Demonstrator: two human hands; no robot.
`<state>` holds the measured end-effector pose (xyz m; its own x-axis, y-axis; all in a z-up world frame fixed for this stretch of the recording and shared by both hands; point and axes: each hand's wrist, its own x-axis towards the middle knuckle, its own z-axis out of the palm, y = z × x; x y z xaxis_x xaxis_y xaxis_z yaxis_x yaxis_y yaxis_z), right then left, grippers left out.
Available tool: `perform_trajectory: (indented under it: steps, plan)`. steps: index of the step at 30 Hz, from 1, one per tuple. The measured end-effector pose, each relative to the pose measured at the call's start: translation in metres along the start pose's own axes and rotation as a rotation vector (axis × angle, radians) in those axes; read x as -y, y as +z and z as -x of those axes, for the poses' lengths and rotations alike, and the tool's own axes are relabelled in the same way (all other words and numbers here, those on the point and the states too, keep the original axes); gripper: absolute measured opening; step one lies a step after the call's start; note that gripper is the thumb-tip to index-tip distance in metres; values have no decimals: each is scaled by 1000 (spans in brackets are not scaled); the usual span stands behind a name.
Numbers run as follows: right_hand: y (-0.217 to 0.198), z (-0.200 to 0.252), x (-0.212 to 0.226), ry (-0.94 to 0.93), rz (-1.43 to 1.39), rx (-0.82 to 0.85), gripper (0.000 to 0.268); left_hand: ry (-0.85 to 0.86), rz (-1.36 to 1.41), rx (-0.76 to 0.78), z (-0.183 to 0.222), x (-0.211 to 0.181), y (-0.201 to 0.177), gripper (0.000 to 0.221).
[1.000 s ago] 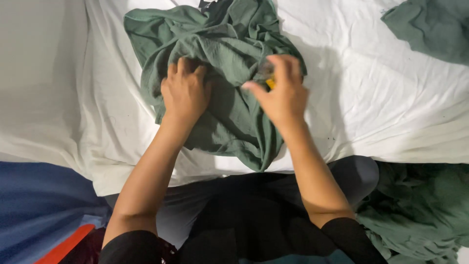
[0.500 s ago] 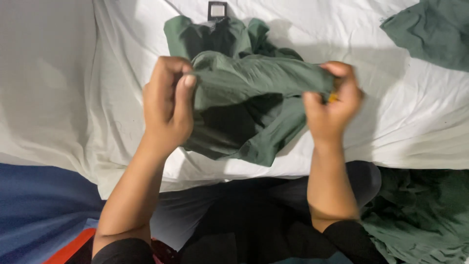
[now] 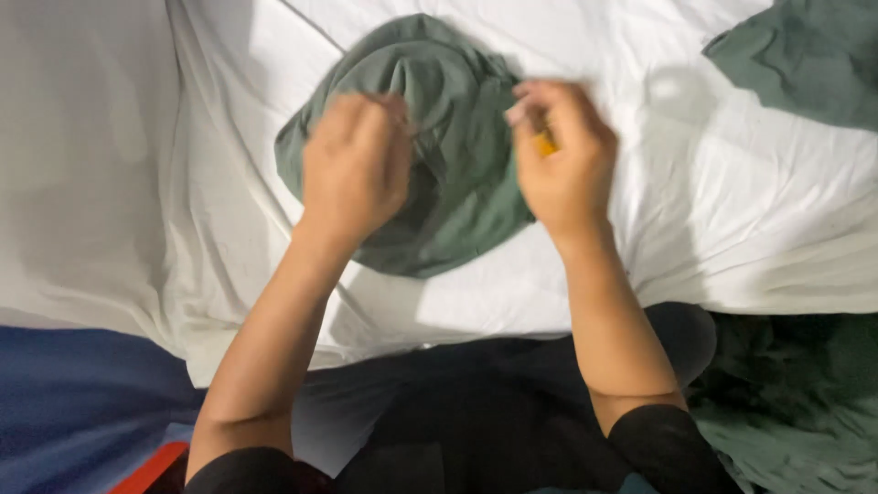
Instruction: Trimming loose threads from a green t-shirt using small scissors
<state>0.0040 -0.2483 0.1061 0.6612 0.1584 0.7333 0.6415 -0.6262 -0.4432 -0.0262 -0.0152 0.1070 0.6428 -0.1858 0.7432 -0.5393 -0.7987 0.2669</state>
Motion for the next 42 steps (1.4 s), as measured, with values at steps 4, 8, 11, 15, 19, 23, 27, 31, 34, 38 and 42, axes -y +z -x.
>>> perform_trajectory:
  steps: [4, 8, 11, 15, 19, 23, 27, 31, 34, 38, 42]
  plan:
    - [46, 47, -24, 133, -84, 348, 24, -101, 0, 251, 51, 25, 33, 31]
    - [61, 93, -70, 260, 323, 399, 14, -242, -27, 392, 65, 39, 9, 62]
    - [40, 90, -53, 299, 327, 396, 16, -275, -56, 479, 73, 43, 1, 61]
    - [24, 81, -22, 406, 381, 491, 44, -184, -173, 379, 92, 64, 25, 40]
    - [16, 107, -56, 497, 401, 527, 31, -412, 356, 166, 67, 61, 14, 20]
    - [-32, 108, -74, 287, 233, 211, 26, -994, 1150, -167, 31, 51, -21, 9]
    - [-56, 118, -100, 365, 464, 97, 20, -1177, 1433, -414, 18, 72, -40, 8]
    - [-42, 95, -63, 322, 237, 45, 21, -1365, 1380, -355, 16, 67, -32, 5]
    - [-14, 73, -13, 286, -50, 192, 41, -1365, 1360, -227, 10, 48, -30, 4]
    - [37, 59, 7, 217, 4, 499, 58, -1191, 1602, -103, -3, 31, -37, 11]
    - [39, 37, -11, 64, -247, 299, 8, -1163, 1783, -107, -28, 29, -62, 6]
